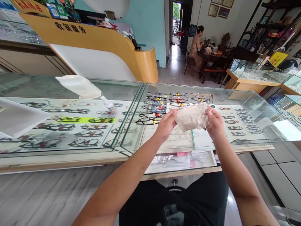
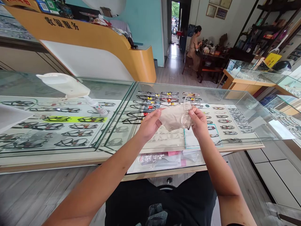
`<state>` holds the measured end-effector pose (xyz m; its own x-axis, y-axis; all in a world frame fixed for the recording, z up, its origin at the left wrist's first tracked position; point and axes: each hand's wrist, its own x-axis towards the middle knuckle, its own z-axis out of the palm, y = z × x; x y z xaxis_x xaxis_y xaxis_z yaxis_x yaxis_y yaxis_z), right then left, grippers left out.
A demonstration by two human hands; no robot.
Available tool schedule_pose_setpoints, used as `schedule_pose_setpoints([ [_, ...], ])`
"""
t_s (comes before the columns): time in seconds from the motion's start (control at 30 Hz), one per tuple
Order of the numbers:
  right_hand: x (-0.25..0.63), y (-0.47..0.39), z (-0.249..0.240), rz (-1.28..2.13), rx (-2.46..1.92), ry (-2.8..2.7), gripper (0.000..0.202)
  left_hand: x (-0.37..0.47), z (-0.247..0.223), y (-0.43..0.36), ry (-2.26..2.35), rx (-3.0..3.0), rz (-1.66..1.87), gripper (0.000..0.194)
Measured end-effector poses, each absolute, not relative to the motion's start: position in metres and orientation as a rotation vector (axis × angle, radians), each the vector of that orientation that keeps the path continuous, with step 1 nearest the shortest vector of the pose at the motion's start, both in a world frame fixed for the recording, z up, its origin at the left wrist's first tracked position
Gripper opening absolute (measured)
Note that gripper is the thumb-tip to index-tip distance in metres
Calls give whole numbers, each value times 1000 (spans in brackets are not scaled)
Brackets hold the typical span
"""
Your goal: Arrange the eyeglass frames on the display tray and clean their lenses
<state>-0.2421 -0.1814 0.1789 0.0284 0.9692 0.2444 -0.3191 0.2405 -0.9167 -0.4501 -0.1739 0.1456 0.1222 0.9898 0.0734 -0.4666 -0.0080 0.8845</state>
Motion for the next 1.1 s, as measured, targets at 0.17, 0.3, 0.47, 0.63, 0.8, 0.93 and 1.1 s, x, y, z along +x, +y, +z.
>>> schedule_pose_setpoints([
  [0.17,-241,-180,180,1142,-810,-1109,57,-453,145,-173,761,1013,1268,62],
  [0.3,-239,-179,182,1121,-810,-1082,56,-455,145,-169,868,1133,1246,59],
  [0.47,-234,-178,182,1055,-826,-1098,52,-456,145,-169,877,1233,1268,49],
  [0.63,-232,-177,182,1018,-837,-1117,52,-453,146,-173,898,1343,1297,38],
  [0.8,-233,-178,183,1033,-833,-1114,54,-452,144,-172,948,1344,1313,34],
  [0.93,-233,-178,183,1072,-812,-1075,54,-452,142,-171,964,1318,1321,36],
  [1.1,-234,-179,184,1066,-815,-1095,53,-453,140,-170,993,1325,1315,37],
])
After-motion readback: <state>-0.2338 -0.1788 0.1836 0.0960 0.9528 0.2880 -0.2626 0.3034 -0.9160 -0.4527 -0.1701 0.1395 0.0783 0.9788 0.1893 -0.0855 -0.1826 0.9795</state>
